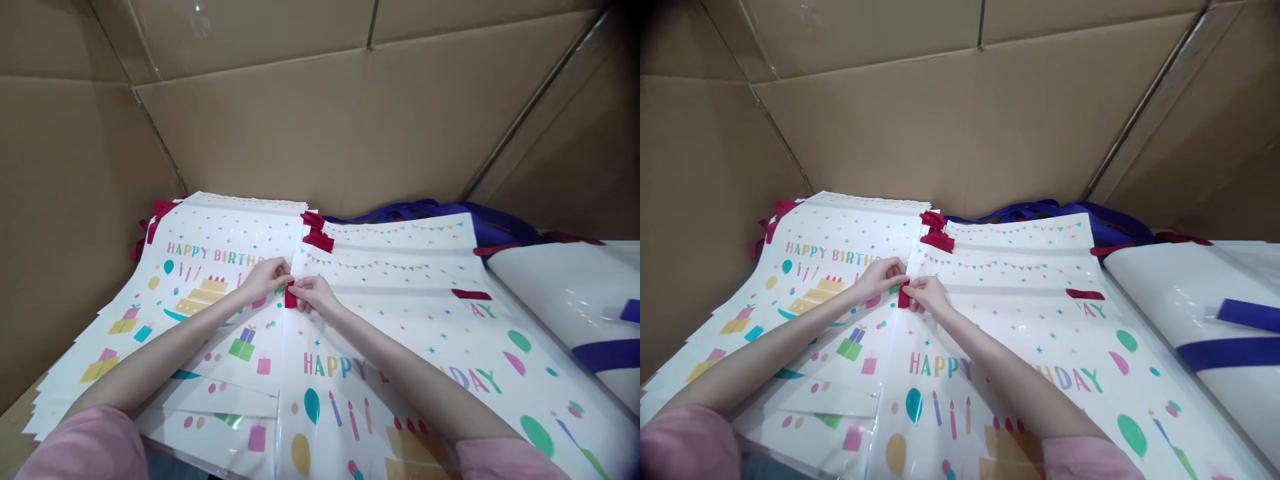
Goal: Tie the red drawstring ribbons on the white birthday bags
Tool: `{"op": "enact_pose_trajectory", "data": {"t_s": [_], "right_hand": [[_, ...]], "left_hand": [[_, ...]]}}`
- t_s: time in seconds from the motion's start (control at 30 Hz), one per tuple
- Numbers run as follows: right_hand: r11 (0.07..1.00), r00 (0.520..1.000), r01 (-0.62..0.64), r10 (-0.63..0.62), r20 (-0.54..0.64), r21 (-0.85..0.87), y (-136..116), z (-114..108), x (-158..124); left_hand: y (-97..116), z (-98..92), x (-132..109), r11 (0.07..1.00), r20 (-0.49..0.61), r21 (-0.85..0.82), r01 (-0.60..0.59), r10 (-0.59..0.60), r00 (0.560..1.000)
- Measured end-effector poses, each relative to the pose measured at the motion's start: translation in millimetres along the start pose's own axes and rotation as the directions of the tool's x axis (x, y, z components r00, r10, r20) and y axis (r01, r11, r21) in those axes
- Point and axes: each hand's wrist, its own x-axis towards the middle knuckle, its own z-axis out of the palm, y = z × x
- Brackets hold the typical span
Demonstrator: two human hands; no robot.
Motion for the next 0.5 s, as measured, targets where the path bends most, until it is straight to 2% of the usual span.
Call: {"op": "enact_pose_trajectory", "data": {"t_s": [0.07,0.13,0.23,0.33,0.4,0.5], "right_hand": [[0.997,0.999,-0.049,0.048,0.01,0.064,0,2,-1],[0.992,0.996,-0.091,0.09,0.012,0.092,-1,3,-4],[0.986,0.991,-0.133,0.133,0.005,0.101,-4,3,-9],[0.982,0.988,-0.153,0.152,0.021,0.111,-9,2,-14],[0.98,0.987,-0.162,0.16,0.028,0.118,-11,1,-16],[0.978,0.987,-0.159,0.158,0.022,0.135,-11,1,-19]], "left_hand": [[-1,-4.8,1,0.972,0.007,0.132,-0.194,0.195,0.981],[0,-9.5,5,0.895,0.13,0.238,-0.378,0.357,0.925],[2,-14.4,11,0.745,0.308,0.369,-0.556,0.466,0.829],[6,-16.0,15,0.582,0.393,0.496,-0.644,0.511,0.765],[7,-15.7,15,0.511,0.419,0.537,-0.67,0.528,0.739],[4,-14.1,15,0.535,0.395,0.53,-0.658,0.531,0.75]]}}
